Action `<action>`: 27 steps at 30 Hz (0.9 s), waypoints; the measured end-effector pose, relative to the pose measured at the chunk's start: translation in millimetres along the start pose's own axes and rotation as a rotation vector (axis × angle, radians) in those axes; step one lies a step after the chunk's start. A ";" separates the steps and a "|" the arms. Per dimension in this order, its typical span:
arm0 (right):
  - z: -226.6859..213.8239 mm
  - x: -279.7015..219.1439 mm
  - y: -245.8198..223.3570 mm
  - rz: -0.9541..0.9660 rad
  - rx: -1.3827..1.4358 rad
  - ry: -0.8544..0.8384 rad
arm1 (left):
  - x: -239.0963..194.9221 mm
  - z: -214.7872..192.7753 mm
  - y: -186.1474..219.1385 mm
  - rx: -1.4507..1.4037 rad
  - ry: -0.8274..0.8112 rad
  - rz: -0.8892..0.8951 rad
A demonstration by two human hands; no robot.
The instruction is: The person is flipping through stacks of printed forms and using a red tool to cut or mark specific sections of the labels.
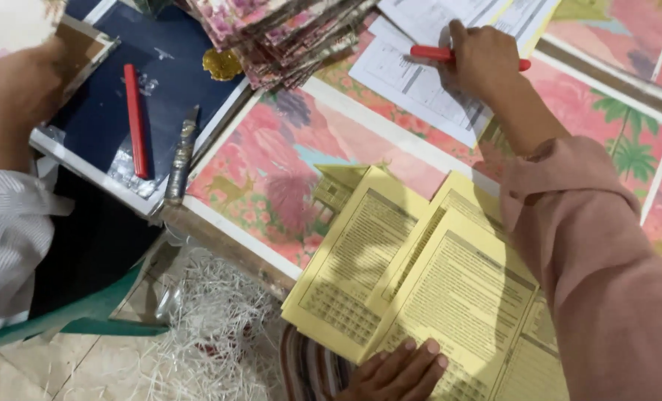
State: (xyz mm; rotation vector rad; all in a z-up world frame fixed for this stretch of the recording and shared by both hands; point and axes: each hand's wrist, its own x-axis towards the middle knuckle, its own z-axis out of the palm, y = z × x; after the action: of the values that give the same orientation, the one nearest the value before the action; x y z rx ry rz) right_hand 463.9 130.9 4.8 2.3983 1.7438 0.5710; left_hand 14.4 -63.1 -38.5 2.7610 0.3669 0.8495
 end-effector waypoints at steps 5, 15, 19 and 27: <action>-10.1 16.1 -23.9 0.088 -0.099 -0.219 | 4.0 -1.1 -2.9 0.036 -0.061 0.001; -47.9 -41.1 -19.2 0.113 -0.068 -0.185 | 21.8 -8.6 -13.4 -0.020 0.334 0.186; -84.8 -133.1 -1.7 0.121 -0.167 -0.166 | 14.0 7.6 -14.5 -0.075 0.327 0.218; -167.3 -387.9 -3.3 -0.172 0.069 0.403 | 37.7 -42.7 17.9 -0.433 0.028 -0.364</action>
State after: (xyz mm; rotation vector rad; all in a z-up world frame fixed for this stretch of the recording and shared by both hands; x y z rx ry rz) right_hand 296.6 -251.7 69.1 2.2606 2.1284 1.0430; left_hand 23.1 -62.5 20.6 2.1982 0.5895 0.7666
